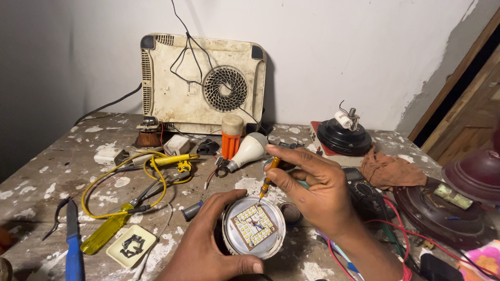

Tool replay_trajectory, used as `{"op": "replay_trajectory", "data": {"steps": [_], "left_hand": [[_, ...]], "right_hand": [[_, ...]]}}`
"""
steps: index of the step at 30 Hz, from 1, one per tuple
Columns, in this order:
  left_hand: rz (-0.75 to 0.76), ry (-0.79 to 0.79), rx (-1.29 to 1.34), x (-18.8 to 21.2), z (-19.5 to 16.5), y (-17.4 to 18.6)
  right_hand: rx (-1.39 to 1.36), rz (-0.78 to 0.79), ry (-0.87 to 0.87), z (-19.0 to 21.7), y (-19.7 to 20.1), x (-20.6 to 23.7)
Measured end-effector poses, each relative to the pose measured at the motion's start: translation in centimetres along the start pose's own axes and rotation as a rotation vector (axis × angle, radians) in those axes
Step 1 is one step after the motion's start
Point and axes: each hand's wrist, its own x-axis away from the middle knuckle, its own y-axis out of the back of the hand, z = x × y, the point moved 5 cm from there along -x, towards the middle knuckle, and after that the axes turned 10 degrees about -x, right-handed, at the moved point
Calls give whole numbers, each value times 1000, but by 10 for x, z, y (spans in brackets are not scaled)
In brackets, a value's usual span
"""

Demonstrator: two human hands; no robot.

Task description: The person uses a screwdriver to adjust components on the exposed LED array of a disassembled LED bulb. They wipe the bulb's exterior with a cloth, then use pliers to cut a small wire and place the cut piece into a small container. The person continues to adjust the LED array with the screwdriver.

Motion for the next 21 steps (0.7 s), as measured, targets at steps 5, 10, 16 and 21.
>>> {"op": "replay_trajectory", "data": {"steps": [5, 10, 16, 21], "left_hand": [[0, -31, 29, 0, 0, -1], [-17, -29, 37, 0, 0, -1], [-5, -28, 42, -1, -1, -1], [19, -11, 37, 0, -1, -4]], "right_hand": [[-13, -1, -32, -3, -1, 0], [-59, 15, -58, -5, -3, 0], [133, -5, 56, 4, -4, 1], [80, 38, 14, 5, -6, 1]]}}
